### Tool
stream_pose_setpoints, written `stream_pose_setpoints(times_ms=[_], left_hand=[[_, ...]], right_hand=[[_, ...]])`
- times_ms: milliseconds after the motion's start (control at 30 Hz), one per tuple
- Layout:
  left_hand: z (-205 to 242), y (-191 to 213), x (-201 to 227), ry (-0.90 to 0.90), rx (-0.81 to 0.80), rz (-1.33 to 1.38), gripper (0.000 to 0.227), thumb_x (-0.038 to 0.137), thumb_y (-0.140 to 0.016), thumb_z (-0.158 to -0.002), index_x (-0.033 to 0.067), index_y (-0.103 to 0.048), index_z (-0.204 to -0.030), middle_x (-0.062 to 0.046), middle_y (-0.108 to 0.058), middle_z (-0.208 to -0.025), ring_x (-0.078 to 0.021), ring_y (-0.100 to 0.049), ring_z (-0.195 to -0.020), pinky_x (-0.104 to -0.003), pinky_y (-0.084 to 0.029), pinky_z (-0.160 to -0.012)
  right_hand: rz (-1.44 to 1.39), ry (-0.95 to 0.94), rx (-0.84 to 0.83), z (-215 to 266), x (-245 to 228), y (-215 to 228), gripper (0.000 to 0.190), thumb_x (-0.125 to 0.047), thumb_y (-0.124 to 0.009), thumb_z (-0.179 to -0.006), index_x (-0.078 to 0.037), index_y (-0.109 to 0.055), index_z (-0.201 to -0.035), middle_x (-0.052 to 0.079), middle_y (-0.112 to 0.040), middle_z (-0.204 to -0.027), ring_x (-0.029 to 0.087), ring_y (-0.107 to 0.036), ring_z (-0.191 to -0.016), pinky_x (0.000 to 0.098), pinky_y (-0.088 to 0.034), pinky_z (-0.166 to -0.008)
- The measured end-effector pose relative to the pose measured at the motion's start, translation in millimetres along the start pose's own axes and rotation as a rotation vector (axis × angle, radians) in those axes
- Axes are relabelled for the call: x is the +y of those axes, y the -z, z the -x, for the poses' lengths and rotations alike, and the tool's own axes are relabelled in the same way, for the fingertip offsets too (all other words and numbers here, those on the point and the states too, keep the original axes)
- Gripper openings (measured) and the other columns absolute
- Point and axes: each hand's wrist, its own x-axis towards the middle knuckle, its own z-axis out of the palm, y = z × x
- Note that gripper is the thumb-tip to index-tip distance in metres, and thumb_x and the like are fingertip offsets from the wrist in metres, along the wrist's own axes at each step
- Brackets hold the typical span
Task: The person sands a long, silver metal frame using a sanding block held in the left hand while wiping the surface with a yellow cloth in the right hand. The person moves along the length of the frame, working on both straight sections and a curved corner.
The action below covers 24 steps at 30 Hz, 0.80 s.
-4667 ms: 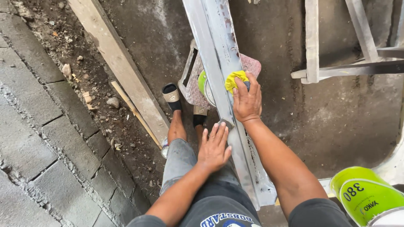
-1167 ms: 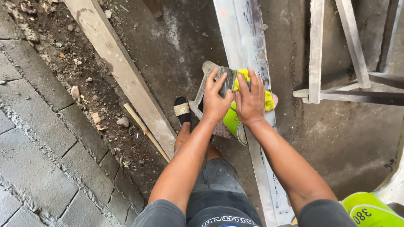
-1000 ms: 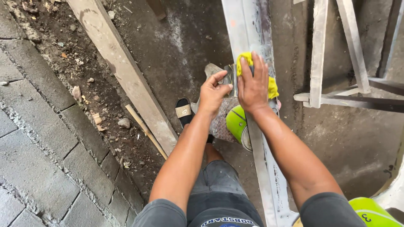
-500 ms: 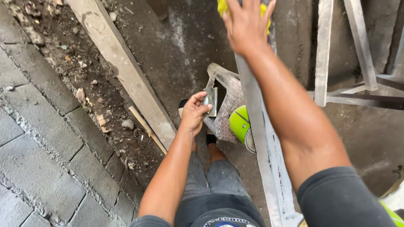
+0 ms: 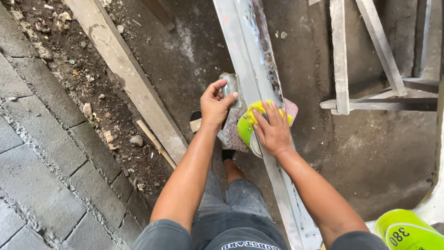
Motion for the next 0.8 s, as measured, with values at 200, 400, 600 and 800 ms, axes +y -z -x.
stream_pose_setpoints(times_ms=[200, 400, 600, 800], left_hand=[[43.2, -32.5, -33.1, -0.224, -0.055, -0.389, 0.054, 0.0, -0.085, -0.079, 0.0008, -0.065, -0.129, -0.011, -0.066, -0.125, -0.0173, -0.068, -0.098, -0.033, -0.06, -0.083], [82.1, -57.9, -20.2, -0.719, 0.048, -1.536, 0.06, 0.033, -0.072, -0.087, 0.0043, -0.056, -0.137, -0.021, -0.042, -0.154, -0.0392, -0.044, -0.132, -0.053, -0.034, -0.107], [71.0, -31.1, -46.9, -0.815, -0.148, -1.708, 0.056, 0.029, -0.058, -0.104, -0.0004, -0.049, -0.152, -0.013, -0.039, -0.164, -0.0312, -0.042, -0.147, -0.047, -0.034, -0.12], [136.2, -38.1, -61.0, -0.753, -0.171, -1.646, 0.058, 0.031, -0.054, -0.103, -0.0018, -0.048, -0.151, -0.019, -0.037, -0.164, -0.0351, -0.036, -0.151, -0.05, -0.03, -0.122]], right_hand=[[0.032, 0.019, 0.017, 86.9, 23.8, -8.0, 0.048, -0.029, -0.067, -0.094, -0.022, -0.062, -0.142, 0.012, -0.044, -0.157, 0.038, -0.039, -0.147, 0.0603, -0.027, -0.12], [0.009, -0.005, 0.143, 81.3, 29.8, -2.4, 0.045, -0.019, -0.068, -0.091, -0.019, -0.066, -0.136, 0.011, -0.05, -0.151, 0.036, -0.046, -0.139, 0.0523, -0.037, -0.115], [0.063, -0.021, 0.247, 69.9, 26.9, -5.9, 0.046, -0.014, -0.069, -0.089, -0.018, -0.067, -0.135, 0.01, -0.05, -0.151, 0.035, -0.048, -0.134, 0.0473, -0.041, -0.11], [0.066, -0.038, 0.245, 72.0, 29.4, -10.8, 0.047, -0.016, -0.07, -0.087, -0.019, -0.067, -0.134, 0.009, -0.05, -0.151, 0.034, -0.047, -0.133, 0.047, -0.041, -0.108]])
